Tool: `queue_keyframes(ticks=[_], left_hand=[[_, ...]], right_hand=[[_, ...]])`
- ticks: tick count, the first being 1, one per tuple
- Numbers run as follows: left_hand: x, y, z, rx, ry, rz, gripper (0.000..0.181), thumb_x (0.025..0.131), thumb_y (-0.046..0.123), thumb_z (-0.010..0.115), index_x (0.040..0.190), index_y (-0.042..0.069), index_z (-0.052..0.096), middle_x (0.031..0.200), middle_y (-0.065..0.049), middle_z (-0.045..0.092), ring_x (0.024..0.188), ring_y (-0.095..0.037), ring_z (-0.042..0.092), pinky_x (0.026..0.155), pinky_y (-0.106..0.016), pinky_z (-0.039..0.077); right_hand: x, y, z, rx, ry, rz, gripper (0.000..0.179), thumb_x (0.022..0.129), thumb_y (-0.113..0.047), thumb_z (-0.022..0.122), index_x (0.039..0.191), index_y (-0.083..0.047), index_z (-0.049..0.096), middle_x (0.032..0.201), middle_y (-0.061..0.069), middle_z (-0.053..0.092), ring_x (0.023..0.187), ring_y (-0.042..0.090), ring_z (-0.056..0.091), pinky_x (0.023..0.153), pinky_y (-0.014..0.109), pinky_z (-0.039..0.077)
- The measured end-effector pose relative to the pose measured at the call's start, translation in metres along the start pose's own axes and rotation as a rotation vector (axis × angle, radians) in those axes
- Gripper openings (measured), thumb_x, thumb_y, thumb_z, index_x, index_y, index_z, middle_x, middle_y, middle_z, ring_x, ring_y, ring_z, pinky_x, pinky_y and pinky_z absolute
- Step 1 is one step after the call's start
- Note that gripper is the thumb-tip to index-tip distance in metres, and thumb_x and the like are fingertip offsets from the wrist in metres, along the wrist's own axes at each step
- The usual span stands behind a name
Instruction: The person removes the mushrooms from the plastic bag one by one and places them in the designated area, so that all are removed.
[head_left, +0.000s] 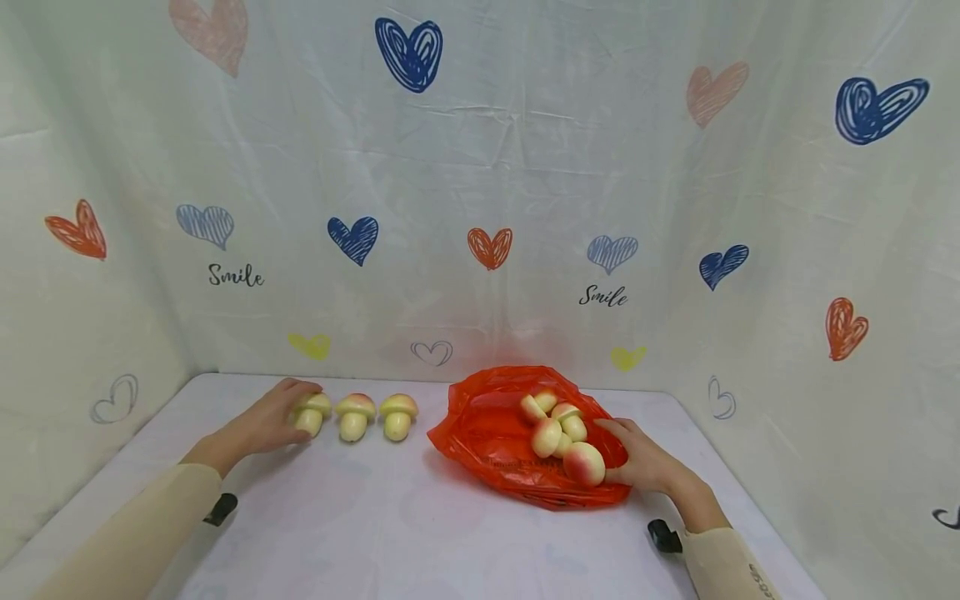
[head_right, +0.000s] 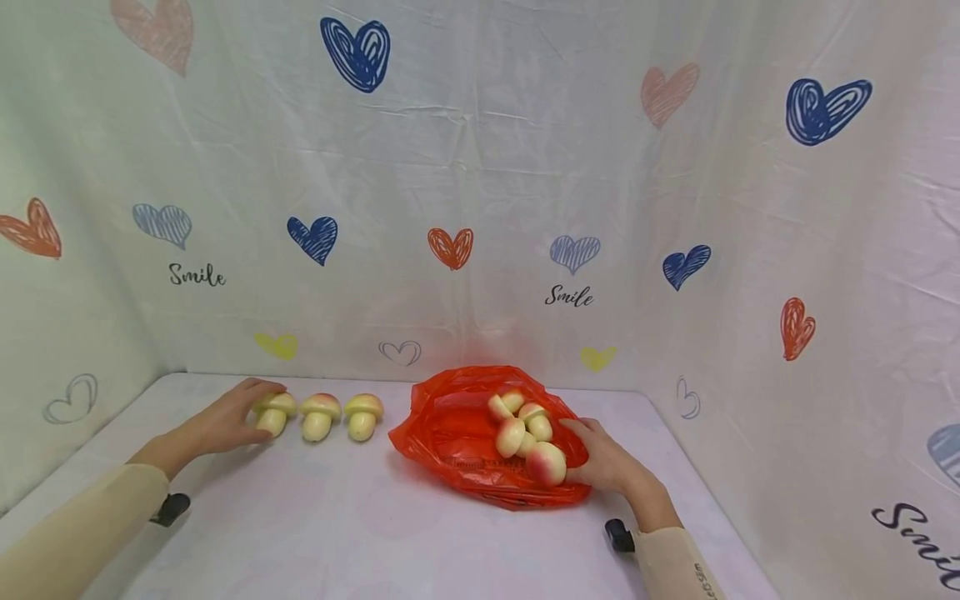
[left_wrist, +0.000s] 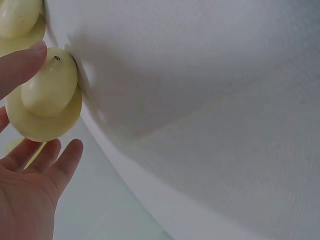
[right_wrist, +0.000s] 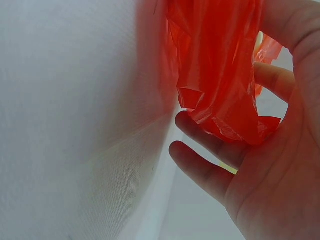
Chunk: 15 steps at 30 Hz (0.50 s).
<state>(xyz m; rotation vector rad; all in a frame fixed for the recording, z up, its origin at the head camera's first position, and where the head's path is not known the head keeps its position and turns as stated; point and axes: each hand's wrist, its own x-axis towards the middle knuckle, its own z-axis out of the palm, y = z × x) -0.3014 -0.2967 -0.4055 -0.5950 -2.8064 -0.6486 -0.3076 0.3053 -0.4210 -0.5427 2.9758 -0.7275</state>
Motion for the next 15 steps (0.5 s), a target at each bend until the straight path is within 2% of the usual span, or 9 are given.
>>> queue_keyframes(ticks=[15], left_hand=[[0.0021,-0.0014,0.0031,-0.016,-0.003,0.005,0.066,0.070,0.005,0.080,0.129,-0.002,0.050,0.124,-0.023,0.048,0.116,-0.044,0.045,0.094,-0.060,0.038]], right_hand=[[0.0009,0.0027,0.0017,-0.004,-0.004,0.013,0.085,0.070,-0.041,0.080,0.142,-0.013,0.042,0.141,0.019,0.034,0.123,0.038,0.041,0.092,0.058,0.044]])
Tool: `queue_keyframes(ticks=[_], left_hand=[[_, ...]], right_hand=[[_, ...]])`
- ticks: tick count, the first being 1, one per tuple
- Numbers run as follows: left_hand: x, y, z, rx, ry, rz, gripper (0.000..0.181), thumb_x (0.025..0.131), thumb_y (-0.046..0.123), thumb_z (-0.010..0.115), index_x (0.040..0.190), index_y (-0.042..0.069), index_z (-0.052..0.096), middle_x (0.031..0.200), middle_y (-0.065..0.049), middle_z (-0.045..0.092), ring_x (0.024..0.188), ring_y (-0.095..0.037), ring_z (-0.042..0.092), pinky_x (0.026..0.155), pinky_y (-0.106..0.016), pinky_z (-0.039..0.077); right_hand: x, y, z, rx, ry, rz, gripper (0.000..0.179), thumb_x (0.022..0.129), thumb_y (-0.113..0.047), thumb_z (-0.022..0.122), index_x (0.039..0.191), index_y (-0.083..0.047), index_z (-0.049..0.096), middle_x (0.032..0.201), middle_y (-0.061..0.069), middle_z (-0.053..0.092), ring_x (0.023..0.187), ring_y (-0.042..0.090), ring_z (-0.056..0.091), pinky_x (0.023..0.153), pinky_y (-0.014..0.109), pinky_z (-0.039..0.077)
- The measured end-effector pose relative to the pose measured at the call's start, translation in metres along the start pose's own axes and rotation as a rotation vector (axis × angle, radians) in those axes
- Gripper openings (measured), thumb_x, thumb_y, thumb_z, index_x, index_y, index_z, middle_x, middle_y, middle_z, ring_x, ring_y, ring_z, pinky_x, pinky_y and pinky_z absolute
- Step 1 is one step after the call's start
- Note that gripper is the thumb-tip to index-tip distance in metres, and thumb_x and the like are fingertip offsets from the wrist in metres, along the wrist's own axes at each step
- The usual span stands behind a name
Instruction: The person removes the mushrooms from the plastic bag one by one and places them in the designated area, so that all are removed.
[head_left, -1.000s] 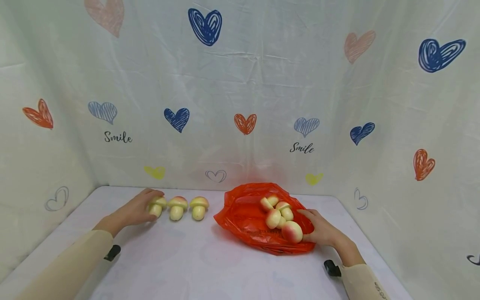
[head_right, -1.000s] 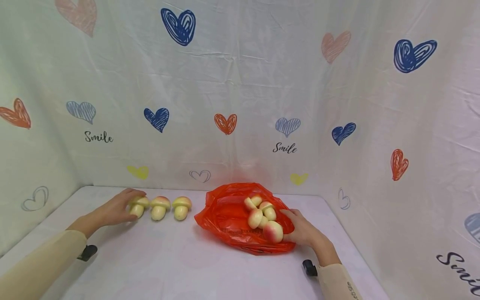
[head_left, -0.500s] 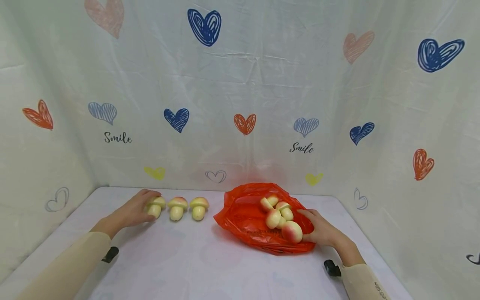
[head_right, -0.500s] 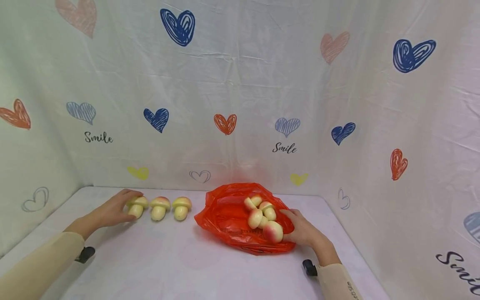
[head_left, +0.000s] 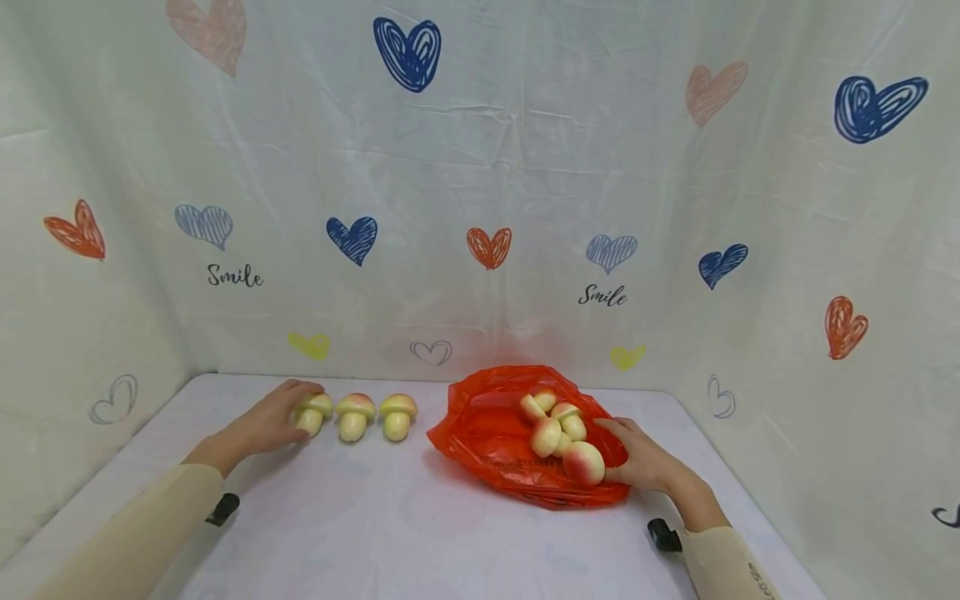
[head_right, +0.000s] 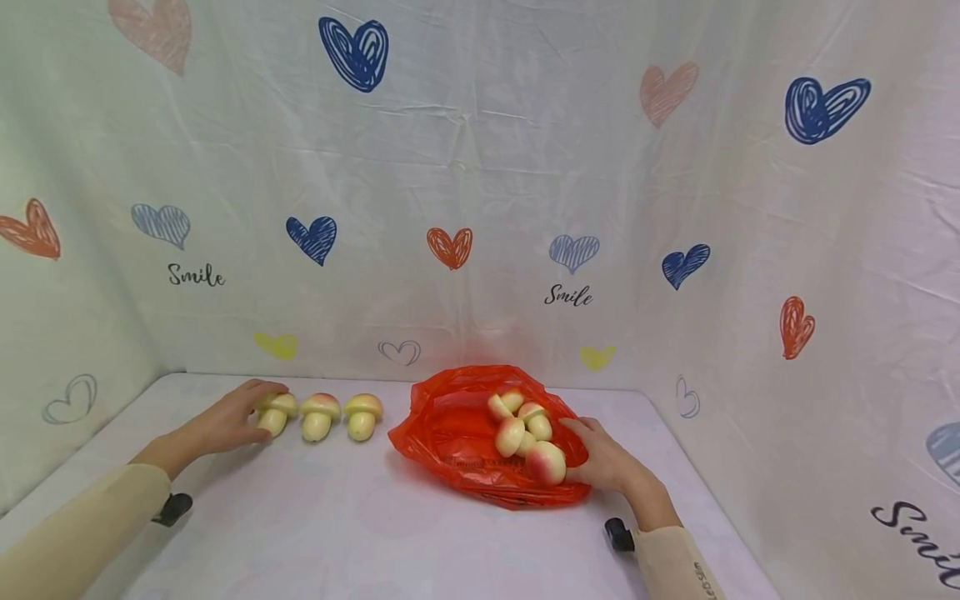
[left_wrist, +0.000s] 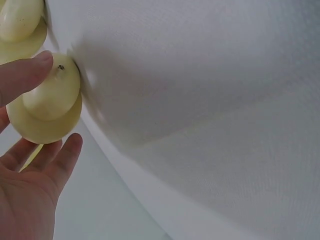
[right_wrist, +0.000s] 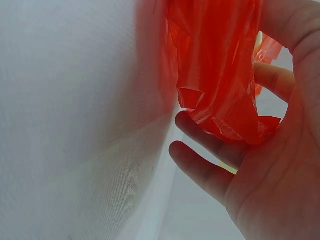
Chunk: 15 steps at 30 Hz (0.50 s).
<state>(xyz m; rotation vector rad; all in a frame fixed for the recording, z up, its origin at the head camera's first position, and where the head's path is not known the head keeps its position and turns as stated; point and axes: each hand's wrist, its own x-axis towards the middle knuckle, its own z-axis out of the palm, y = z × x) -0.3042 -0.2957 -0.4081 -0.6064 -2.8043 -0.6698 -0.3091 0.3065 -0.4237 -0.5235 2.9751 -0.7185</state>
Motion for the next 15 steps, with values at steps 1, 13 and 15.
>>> queue_keyframes(ticks=[1,13,15], left_hand=[[0.0000,-0.0001,-0.0001,0.000,0.001,-0.004,0.066,0.070,0.005,0.080,0.129,-0.002,0.050,0.124,-0.023,0.048,0.116,-0.044,0.046,0.094,-0.060,0.038],[-0.0021,0.0054,-0.0056,0.009,0.001,-0.001,0.068,0.071,0.008,0.080,0.130,-0.004,0.048,0.126,-0.026,0.045,0.117,-0.046,0.043,0.096,-0.061,0.036],[-0.0027,0.0055,-0.0058,0.012,0.005,-0.010,0.069,0.071,0.009,0.080,0.130,-0.004,0.049,0.127,-0.027,0.045,0.117,-0.046,0.043,0.096,-0.061,0.036]], right_hand=[[0.0001,0.0001,0.0001,-0.002,0.000,-0.001,0.085,0.071,-0.041,0.080,0.142,-0.013,0.042,0.141,0.019,0.034,0.123,0.038,0.041,0.092,0.058,0.043],[-0.0005,-0.0014,-0.0012,-0.002,0.005,-0.006,0.085,0.072,-0.042,0.079,0.142,-0.013,0.042,0.141,0.019,0.034,0.123,0.039,0.041,0.093,0.059,0.042],[-0.0002,-0.0013,-0.0009,-0.002,0.004,-0.007,0.085,0.071,-0.041,0.079,0.142,-0.013,0.042,0.141,0.019,0.034,0.123,0.038,0.041,0.093,0.059,0.043]])
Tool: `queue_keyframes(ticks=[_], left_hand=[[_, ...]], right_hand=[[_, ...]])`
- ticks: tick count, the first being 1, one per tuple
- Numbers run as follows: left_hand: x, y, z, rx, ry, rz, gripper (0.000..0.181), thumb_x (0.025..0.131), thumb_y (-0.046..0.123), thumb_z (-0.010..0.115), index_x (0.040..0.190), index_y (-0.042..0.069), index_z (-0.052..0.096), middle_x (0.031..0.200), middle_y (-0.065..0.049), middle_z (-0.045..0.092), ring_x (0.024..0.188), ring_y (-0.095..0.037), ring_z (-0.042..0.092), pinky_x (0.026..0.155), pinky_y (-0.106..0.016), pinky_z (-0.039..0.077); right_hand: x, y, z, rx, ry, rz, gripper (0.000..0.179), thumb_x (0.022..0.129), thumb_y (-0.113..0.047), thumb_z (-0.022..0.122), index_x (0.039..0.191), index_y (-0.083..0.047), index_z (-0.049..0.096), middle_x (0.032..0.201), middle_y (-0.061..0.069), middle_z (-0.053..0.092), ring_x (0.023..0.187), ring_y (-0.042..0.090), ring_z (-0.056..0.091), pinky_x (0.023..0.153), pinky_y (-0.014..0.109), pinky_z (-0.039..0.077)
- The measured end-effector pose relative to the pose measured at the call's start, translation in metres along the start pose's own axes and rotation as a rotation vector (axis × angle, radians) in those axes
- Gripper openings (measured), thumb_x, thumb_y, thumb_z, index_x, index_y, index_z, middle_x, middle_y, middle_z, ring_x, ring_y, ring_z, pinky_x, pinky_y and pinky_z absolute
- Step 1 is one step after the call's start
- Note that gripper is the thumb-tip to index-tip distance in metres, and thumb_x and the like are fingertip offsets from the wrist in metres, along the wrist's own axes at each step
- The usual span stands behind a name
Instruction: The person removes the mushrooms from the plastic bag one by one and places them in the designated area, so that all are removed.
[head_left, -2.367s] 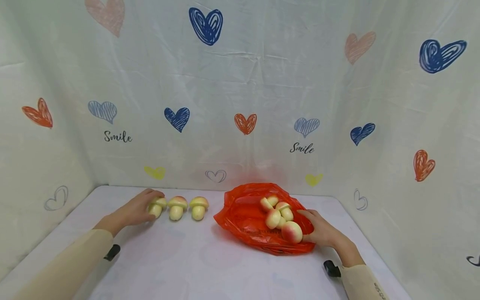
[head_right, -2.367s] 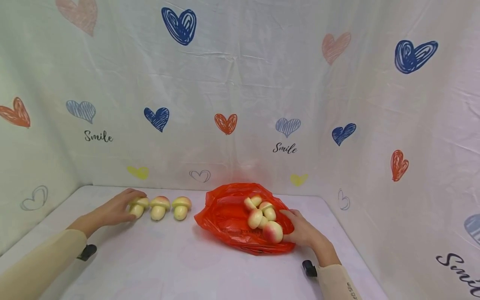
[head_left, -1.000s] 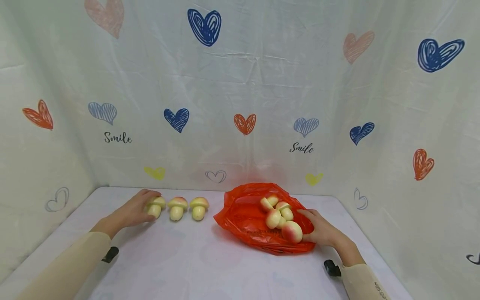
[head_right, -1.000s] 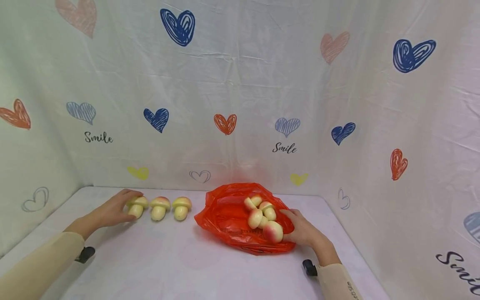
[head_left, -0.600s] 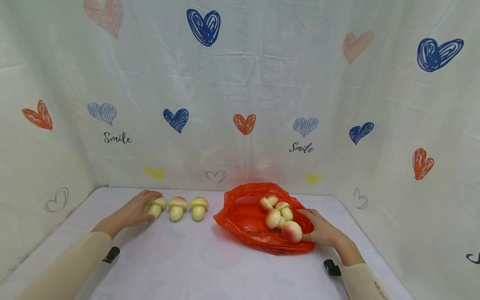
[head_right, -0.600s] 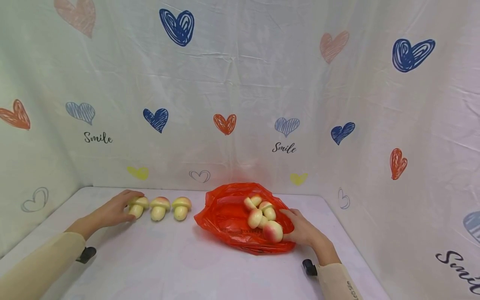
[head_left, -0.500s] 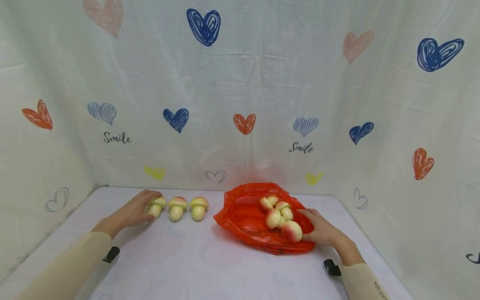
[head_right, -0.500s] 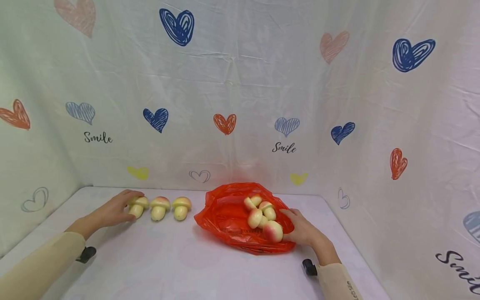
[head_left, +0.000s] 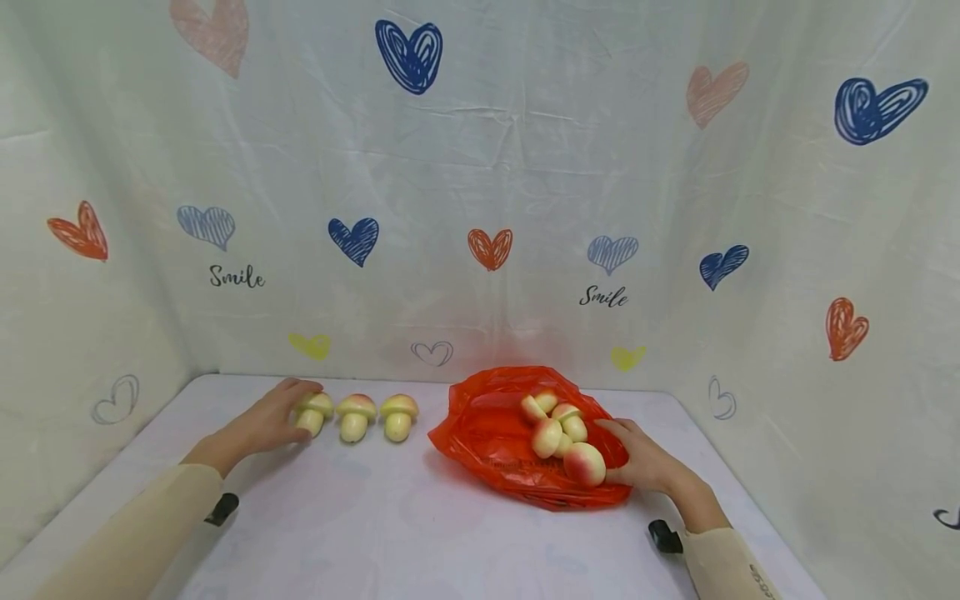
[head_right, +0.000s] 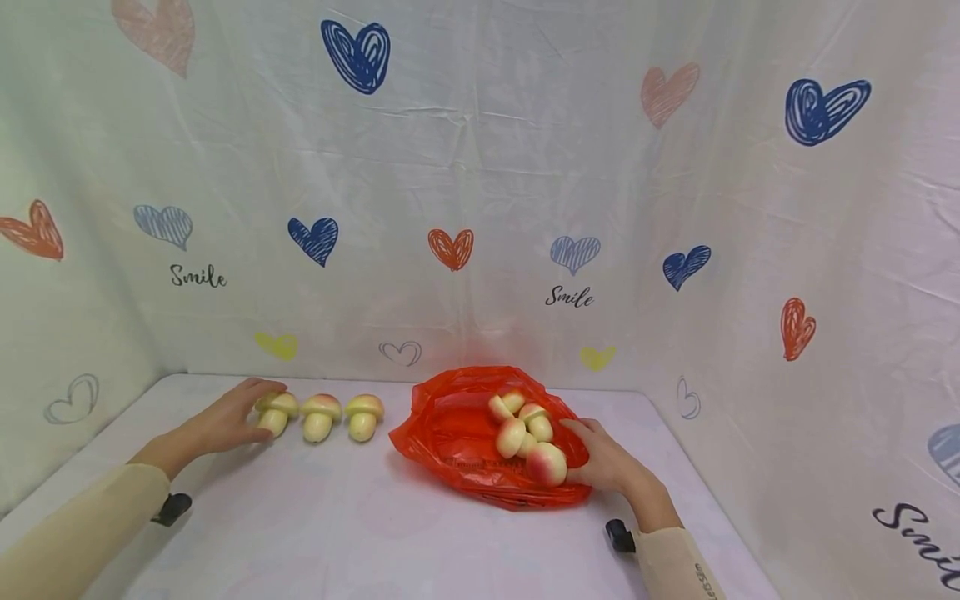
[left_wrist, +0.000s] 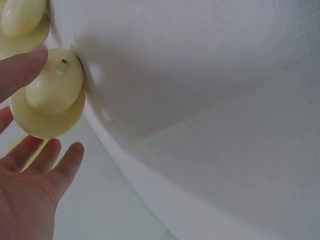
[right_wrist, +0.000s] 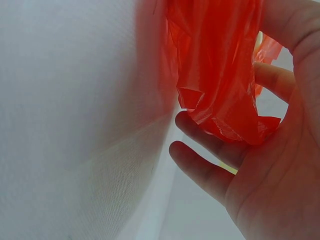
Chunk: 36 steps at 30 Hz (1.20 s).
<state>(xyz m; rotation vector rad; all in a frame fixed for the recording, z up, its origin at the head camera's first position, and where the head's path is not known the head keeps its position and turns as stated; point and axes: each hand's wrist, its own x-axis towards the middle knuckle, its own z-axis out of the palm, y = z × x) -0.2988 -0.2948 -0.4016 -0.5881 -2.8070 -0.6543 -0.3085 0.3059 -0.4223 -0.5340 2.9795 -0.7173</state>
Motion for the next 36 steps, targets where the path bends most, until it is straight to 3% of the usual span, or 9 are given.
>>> queue_keyframes(ticks=[6,14,20,29,36], left_hand=[[0.000,0.003,-0.002,0.005,0.015,-0.010,0.068,0.073,0.014,0.080,0.131,-0.001,0.048,0.129,-0.027,0.042,0.118,-0.047,0.041,0.096,-0.062,0.035],[0.000,0.021,-0.006,0.061,0.098,0.081,0.066,0.074,0.011,0.080,0.131,0.002,0.049,0.130,-0.024,0.042,0.118,-0.044,0.039,0.095,-0.062,0.035],[0.003,0.043,0.000,0.088,0.116,0.111,0.060,0.078,0.013,0.077,0.131,0.004,0.049,0.132,-0.024,0.042,0.121,-0.043,0.039,0.097,-0.060,0.035],[0.012,0.081,0.020,0.117,0.205,0.258,0.059,0.076,0.017,0.079,0.128,0.006,0.053,0.130,-0.020,0.047,0.120,-0.038,0.045,0.095,-0.053,0.043],[0.019,0.122,0.034,0.063,0.189,0.290,0.058,0.078,0.021,0.078,0.130,0.013,0.053,0.133,-0.014,0.046,0.122,-0.031,0.046,0.095,-0.047,0.046]], right_hand=[[-0.001,-0.001,-0.001,0.010,-0.001,0.006,0.085,0.071,-0.041,0.080,0.141,-0.013,0.042,0.141,0.019,0.034,0.123,0.039,0.041,0.093,0.059,0.042],[-0.001,-0.001,-0.001,0.022,-0.001,0.012,0.085,0.071,-0.043,0.079,0.142,-0.014,0.042,0.141,0.018,0.034,0.123,0.038,0.040,0.093,0.058,0.043],[-0.001,-0.001,0.000,0.024,-0.007,0.020,0.086,0.071,-0.042,0.080,0.142,-0.014,0.041,0.141,0.018,0.034,0.123,0.038,0.041,0.092,0.058,0.044],[-0.001,-0.002,0.000,0.014,-0.001,0.020,0.084,0.073,-0.036,0.080,0.144,-0.015,0.040,0.142,0.020,0.032,0.124,0.040,0.039,0.094,0.061,0.040],[-0.001,-0.002,0.000,0.002,0.002,0.012,0.084,0.072,-0.036,0.079,0.143,-0.015,0.041,0.142,0.020,0.032,0.125,0.041,0.039,0.094,0.062,0.040]])
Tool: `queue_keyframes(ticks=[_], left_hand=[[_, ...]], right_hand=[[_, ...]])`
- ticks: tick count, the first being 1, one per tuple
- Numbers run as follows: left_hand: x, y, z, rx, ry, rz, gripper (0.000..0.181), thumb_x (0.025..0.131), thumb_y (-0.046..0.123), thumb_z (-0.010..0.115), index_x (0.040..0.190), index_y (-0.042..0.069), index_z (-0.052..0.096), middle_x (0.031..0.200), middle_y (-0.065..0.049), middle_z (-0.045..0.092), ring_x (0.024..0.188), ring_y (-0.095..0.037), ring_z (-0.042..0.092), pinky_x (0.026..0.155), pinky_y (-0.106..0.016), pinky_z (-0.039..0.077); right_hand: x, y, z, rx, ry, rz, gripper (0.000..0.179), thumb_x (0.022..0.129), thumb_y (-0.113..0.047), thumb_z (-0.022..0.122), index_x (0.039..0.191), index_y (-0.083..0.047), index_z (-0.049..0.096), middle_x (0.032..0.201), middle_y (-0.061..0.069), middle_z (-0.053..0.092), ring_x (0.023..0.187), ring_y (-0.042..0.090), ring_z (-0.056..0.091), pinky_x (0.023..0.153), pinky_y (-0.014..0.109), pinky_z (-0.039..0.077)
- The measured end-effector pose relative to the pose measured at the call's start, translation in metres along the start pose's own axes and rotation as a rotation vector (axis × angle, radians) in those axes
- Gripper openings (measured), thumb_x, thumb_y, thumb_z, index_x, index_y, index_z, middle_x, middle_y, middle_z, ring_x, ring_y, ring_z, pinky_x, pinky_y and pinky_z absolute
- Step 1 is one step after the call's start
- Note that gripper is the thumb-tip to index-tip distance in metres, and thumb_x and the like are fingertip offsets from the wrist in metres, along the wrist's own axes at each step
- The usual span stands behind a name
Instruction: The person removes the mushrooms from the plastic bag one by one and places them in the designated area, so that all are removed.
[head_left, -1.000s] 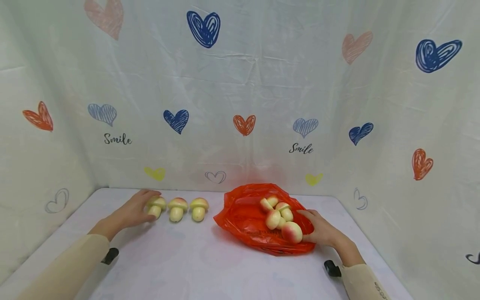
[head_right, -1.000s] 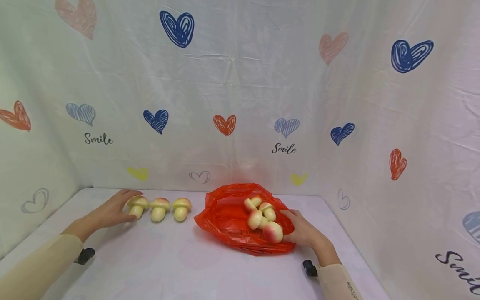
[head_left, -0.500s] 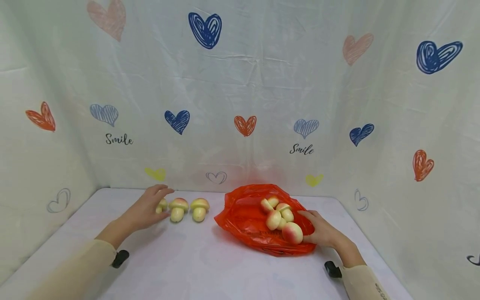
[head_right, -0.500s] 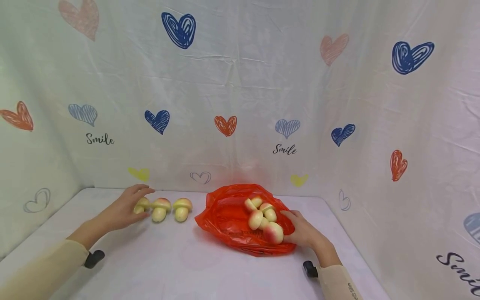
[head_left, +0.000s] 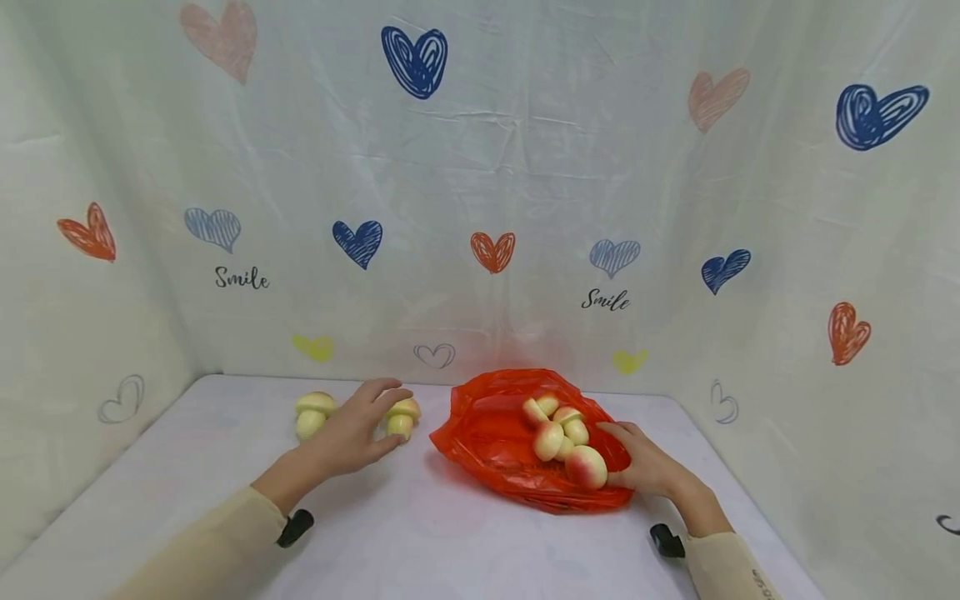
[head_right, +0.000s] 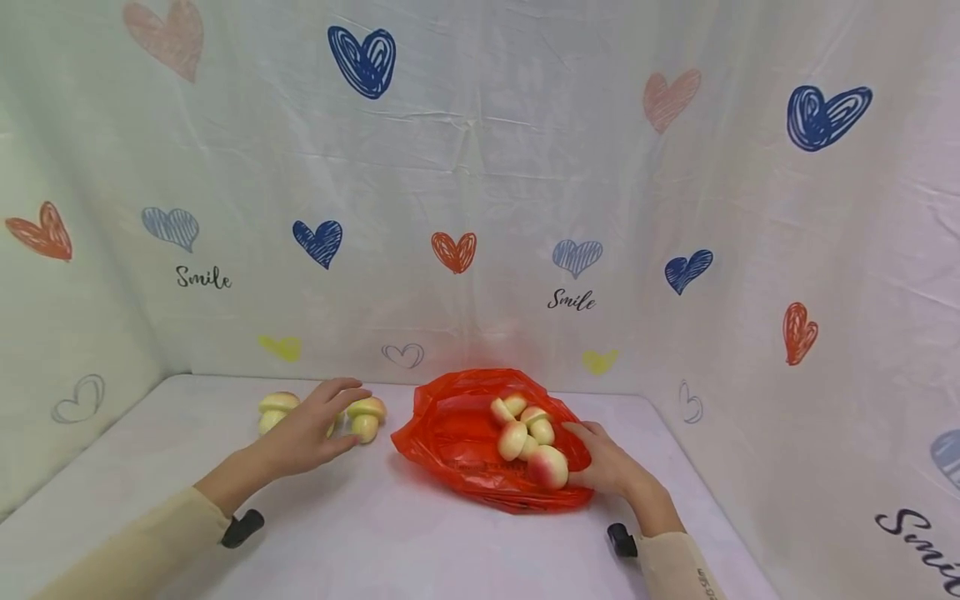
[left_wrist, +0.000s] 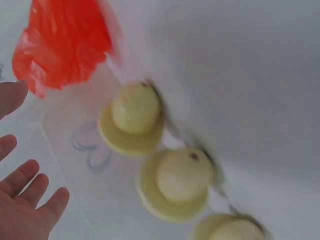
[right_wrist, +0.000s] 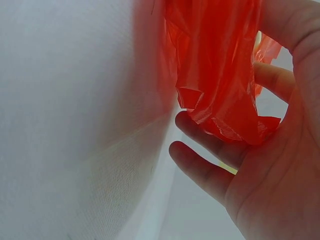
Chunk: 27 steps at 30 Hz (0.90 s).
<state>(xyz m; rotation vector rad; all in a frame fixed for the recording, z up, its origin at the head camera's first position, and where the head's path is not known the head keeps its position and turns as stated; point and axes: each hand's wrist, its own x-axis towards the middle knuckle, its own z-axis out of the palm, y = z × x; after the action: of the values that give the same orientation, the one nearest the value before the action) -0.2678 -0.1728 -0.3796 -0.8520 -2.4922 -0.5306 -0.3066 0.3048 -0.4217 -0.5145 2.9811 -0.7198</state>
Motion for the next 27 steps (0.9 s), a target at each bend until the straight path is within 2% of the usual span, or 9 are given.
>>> queue_keyframes(ticks=[8,13,17,22,27], left_hand=[[0.021,0.031,0.018,-0.082,-0.010,0.057,0.057,0.081,0.021,0.075,0.132,0.014,0.052,0.135,-0.007,0.044,0.123,-0.024,0.045,0.094,-0.038,0.048],[0.031,0.044,0.029,-0.106,-0.022,0.101,0.055,0.082,0.022,0.074,0.132,0.014,0.051,0.136,-0.009,0.044,0.122,-0.022,0.046,0.091,-0.035,0.050],[0.038,0.053,0.036,-0.123,-0.007,0.149,0.054,0.082,0.022,0.073,0.130,0.015,0.052,0.134,-0.010,0.046,0.123,-0.022,0.045,0.094,-0.037,0.047],[0.047,0.063,0.045,-0.125,-0.033,0.162,0.052,0.083,0.023,0.072,0.130,0.016,0.052,0.133,-0.005,0.045,0.124,-0.019,0.044,0.099,-0.034,0.043],[0.054,0.072,0.053,-0.140,-0.064,0.143,0.050,0.085,0.025,0.070,0.131,0.018,0.052,0.134,-0.002,0.044,0.123,-0.017,0.044,0.100,-0.032,0.043]], right_hand=[[0.001,-0.001,-0.001,0.017,0.008,-0.006,0.086,0.072,-0.042,0.079,0.144,-0.014,0.040,0.141,0.018,0.034,0.124,0.038,0.040,0.094,0.060,0.041],[0.002,0.001,0.000,0.008,0.006,-0.018,0.085,0.073,-0.042,0.078,0.144,-0.013,0.040,0.140,0.018,0.035,0.123,0.038,0.040,0.094,0.059,0.041],[0.002,0.002,0.000,0.005,0.004,-0.009,0.085,0.073,-0.043,0.078,0.144,-0.014,0.040,0.141,0.018,0.034,0.123,0.038,0.040,0.094,0.059,0.042],[0.001,0.003,-0.001,0.005,0.002,-0.011,0.085,0.073,-0.042,0.079,0.143,-0.014,0.040,0.141,0.019,0.034,0.123,0.039,0.040,0.093,0.059,0.042],[0.001,0.003,-0.001,0.009,-0.004,-0.004,0.085,0.072,-0.043,0.079,0.143,-0.015,0.041,0.142,0.018,0.033,0.124,0.038,0.039,0.093,0.060,0.042]])
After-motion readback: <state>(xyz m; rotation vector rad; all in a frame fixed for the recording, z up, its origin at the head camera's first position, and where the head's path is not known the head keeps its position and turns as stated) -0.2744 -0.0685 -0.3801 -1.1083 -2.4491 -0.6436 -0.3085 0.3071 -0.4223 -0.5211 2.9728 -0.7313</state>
